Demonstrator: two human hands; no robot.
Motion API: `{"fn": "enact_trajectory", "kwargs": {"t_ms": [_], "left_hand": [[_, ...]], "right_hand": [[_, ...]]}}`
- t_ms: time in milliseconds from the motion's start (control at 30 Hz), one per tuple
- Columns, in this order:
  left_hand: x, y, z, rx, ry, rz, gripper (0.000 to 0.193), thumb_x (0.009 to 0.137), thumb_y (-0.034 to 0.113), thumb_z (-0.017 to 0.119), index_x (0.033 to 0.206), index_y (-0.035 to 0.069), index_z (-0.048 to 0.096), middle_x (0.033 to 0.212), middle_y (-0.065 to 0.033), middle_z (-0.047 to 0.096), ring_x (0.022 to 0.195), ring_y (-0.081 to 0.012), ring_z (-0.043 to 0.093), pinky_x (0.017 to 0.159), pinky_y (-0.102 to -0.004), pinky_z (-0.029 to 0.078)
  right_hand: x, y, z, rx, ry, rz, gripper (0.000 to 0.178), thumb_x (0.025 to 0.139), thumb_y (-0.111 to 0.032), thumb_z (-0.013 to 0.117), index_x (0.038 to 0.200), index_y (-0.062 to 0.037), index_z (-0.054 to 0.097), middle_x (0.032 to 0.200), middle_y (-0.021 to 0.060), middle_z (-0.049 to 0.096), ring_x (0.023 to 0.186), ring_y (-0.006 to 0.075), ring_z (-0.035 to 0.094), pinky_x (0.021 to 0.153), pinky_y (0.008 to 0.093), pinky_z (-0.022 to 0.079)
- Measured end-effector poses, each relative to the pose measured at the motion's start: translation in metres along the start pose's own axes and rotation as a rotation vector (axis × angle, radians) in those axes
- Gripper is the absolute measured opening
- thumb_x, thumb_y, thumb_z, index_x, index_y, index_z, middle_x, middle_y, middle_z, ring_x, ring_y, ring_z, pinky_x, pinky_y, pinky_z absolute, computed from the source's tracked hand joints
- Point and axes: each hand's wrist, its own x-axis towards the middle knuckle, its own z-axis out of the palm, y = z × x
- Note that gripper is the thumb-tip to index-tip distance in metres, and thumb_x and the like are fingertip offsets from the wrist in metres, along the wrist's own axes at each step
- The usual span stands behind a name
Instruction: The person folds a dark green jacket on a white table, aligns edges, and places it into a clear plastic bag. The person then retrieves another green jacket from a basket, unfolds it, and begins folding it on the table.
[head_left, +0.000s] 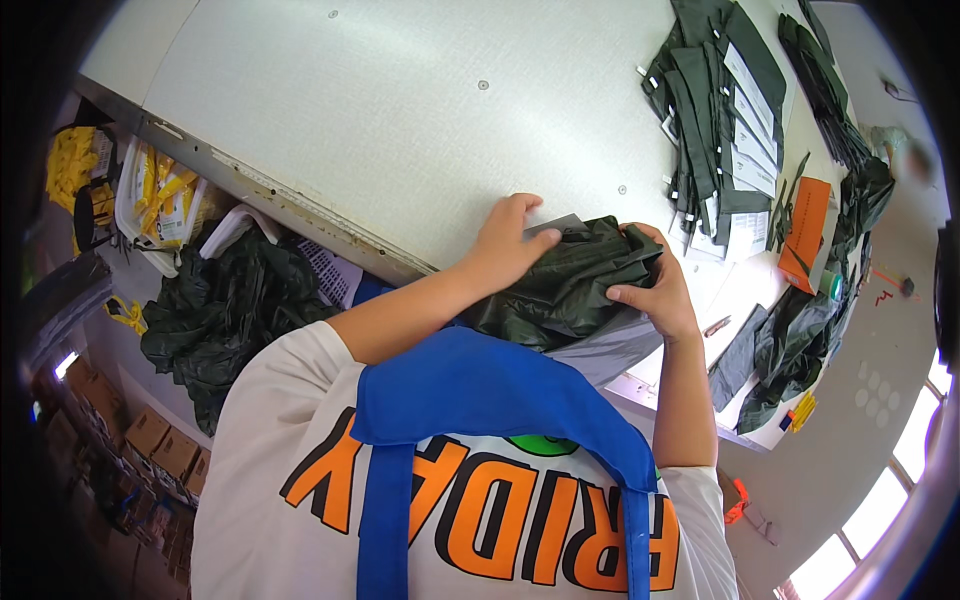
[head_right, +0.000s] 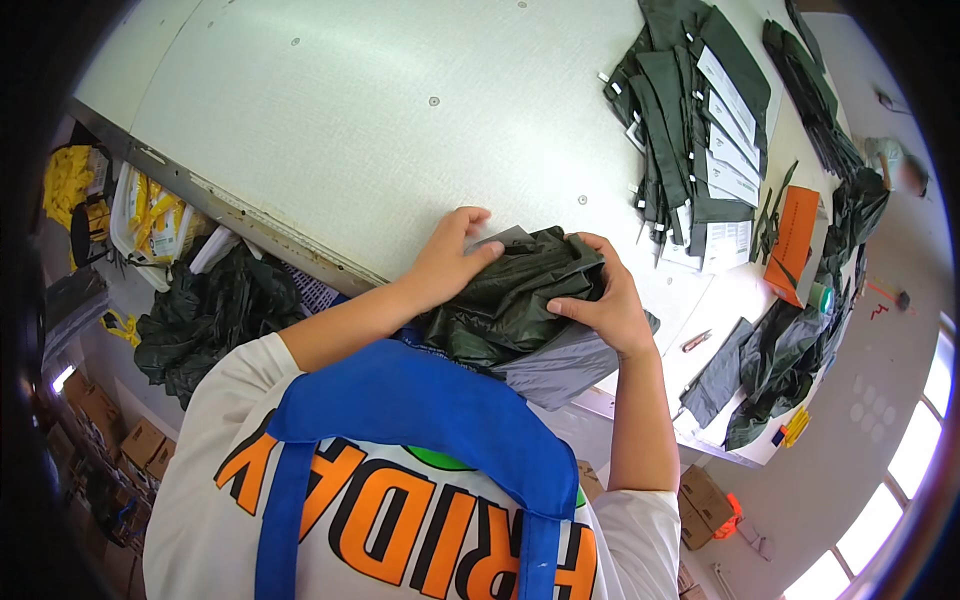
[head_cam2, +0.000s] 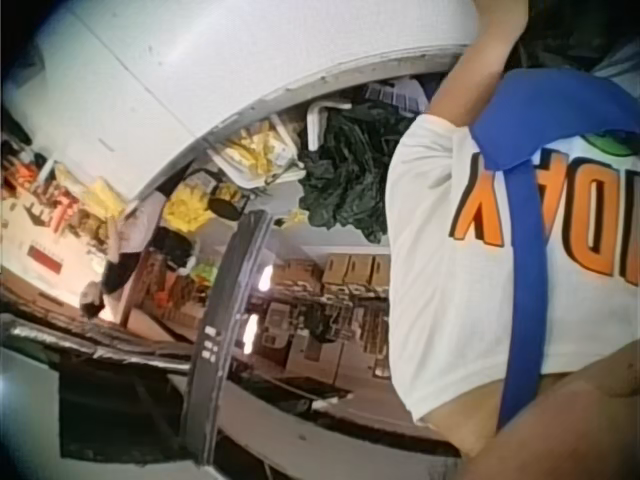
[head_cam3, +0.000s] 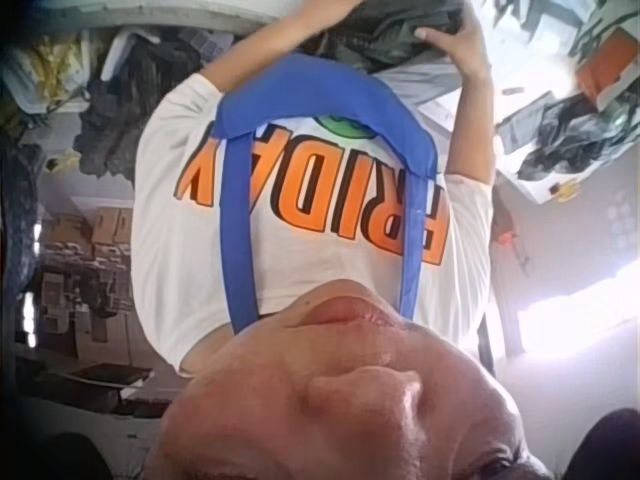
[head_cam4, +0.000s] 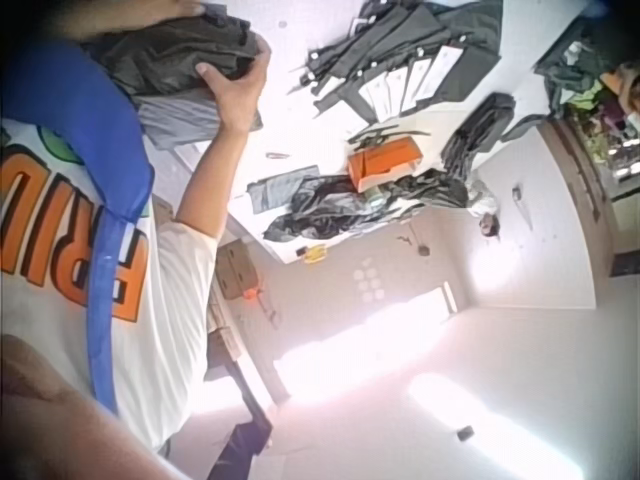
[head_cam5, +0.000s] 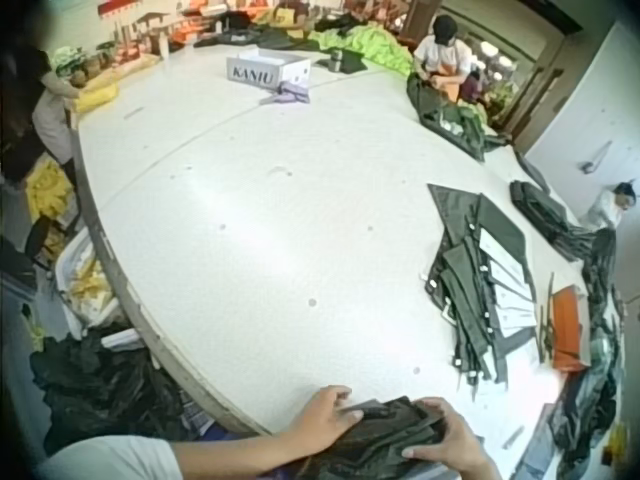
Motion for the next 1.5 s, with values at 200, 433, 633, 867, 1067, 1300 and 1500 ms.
{"fn": "enact_trajectory", "kwargs": {"t_ms": [200, 433, 633, 867, 1067, 1300, 1500], "left_hand": [[0.018, 0.009, -0.018, -0.057, -0.273, -0.022, 0.014, 0.085, 0.017, 0.063, 0.090, 0.004, 0.065, 0.076, -0.0113, 0.066, 0.069, -0.0199, 0.062, 0.067, -0.0319, 0.048], [0.033, 0.020, -0.009, -0.314, -0.574, -0.111, 0.015, 0.093, 0.014, 0.054, 0.100, 0.004, 0.062, 0.083, -0.0018, 0.062, 0.079, -0.0073, 0.054, 0.073, -0.0239, 0.044], [0.038, 0.018, -0.022, -0.726, -0.812, -0.512, 0.021, 0.094, 0.012, 0.050, 0.106, -0.001, 0.062, 0.097, -0.0059, 0.063, 0.090, -0.0089, 0.056, 0.080, -0.0232, 0.046], [0.072, 0.039, -0.007, 0.249, -1.136, -0.139, 0.024, 0.087, 0.013, 0.057, 0.106, 0.002, 0.067, 0.102, -0.0119, 0.068, 0.094, -0.0211, 0.063, 0.081, -0.0345, 0.048], [0.068, 0.052, 0.009, 0.759, -1.092, 0.118, 0.027, 0.082, 0.022, 0.057, 0.100, 0.005, 0.069, 0.094, -0.0189, 0.067, 0.088, -0.0344, 0.065, 0.075, -0.0395, 0.050], [0.041, 0.024, 0.006, 0.376, -0.580, 0.155, 0.016, 0.078, 0.018, 0.065, 0.087, 0.006, 0.069, 0.082, -0.0151, 0.067, 0.076, -0.0305, 0.065, 0.070, -0.0371, 0.050], [0.033, 0.023, 0.012, -0.246, -0.578, -0.358, 0.019, 0.080, 0.018, 0.069, 0.093, 0.004, 0.066, 0.080, -0.0106, 0.065, 0.072, -0.0193, 0.060, 0.067, -0.0310, 0.048]], "right_hand": [[-0.004, -0.007, 0.001, -0.076, -0.011, -0.018, 0.067, 0.065, 0.002, 0.078, 0.125, -0.0025, 0.049, 0.110, 0.0056, 0.060, 0.103, 0.0145, 0.055, 0.095, 0.0280, 0.042], [0.000, -0.007, -0.003, -0.161, -0.028, -0.131, 0.071, 0.064, -0.001, 0.079, 0.128, -0.0035, 0.048, 0.114, 0.0072, 0.058, 0.106, 0.0158, 0.054, 0.096, 0.0290, 0.041], [0.003, -0.017, -0.003, -0.143, -0.099, -0.008, 0.068, 0.064, -0.001, 0.079, 0.126, -0.0030, 0.051, 0.111, 0.0066, 0.060, 0.103, 0.0152, 0.056, 0.095, 0.0281, 0.042], [-0.004, -0.014, 0.006, -0.151, -0.032, -0.013, 0.061, 0.064, 0.001, 0.079, 0.119, 0.0002, 0.056, 0.105, 0.0057, 0.063, 0.097, 0.0132, 0.058, 0.091, 0.0267, 0.045], [-0.008, -0.005, -0.004, -0.143, 0.014, -0.002, 0.060, 0.065, 0.001, 0.079, 0.120, 0.0008, 0.055, 0.106, 0.0061, 0.062, 0.098, 0.0140, 0.057, 0.092, 0.0274, 0.045], [-0.013, 0.000, -0.018, -0.040, 0.009, -0.082, 0.055, 0.074, -0.003, 0.072, 0.124, 0.0000, 0.052, 0.112, 0.0071, 0.060, 0.105, 0.0156, 0.054, 0.097, 0.0292, 0.040], [-0.006, 0.007, -0.028, -0.149, 0.031, -0.069, 0.045, 0.085, -0.014, 0.067, 0.126, -0.0014, 0.051, 0.111, 0.0080, 0.060, 0.102, 0.0156, 0.055, 0.094, 0.0288, 0.042]]}}
